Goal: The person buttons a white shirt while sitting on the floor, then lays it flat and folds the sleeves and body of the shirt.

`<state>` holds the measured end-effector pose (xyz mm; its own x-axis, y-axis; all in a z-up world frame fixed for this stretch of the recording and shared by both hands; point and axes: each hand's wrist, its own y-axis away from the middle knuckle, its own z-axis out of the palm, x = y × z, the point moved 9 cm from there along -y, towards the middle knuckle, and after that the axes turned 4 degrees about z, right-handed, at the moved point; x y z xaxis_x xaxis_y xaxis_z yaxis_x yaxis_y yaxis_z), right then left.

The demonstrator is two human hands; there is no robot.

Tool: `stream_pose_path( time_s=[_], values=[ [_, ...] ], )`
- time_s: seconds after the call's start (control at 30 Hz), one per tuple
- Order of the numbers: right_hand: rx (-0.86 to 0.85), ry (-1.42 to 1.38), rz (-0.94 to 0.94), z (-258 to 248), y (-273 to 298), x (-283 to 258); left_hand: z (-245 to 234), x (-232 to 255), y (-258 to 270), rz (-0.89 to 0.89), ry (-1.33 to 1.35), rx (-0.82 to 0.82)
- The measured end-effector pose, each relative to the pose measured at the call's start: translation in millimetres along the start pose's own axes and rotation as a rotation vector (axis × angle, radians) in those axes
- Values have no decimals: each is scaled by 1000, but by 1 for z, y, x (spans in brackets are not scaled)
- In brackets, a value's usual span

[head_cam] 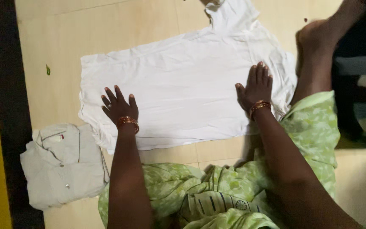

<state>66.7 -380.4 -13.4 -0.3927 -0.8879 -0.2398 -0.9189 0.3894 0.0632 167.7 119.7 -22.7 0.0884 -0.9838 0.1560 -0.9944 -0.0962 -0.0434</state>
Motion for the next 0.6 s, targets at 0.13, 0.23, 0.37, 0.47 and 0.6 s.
stream_pose_path(
  time_s=[0.13, 0.23, 0.37, 0.47, 0.6],
  values=[
    [-42, 2, 7, 3, 3, 1, 5, -27, -22, -119, -25, -48],
    [196, 133, -183, -20, -7, -19, -3, -32, -38, -42, -40, 110],
    [299, -58, -142, -38, -47, 13, -24, -41, -77, 70, 44, 385],
    [392, -237, -191, -42, -117, 38, -17, -57, -117, -90, 419, 308],
    [408, -272, -38, -24, -235, 71, -25, -62, -168, -130, 550, 463]
  ],
)
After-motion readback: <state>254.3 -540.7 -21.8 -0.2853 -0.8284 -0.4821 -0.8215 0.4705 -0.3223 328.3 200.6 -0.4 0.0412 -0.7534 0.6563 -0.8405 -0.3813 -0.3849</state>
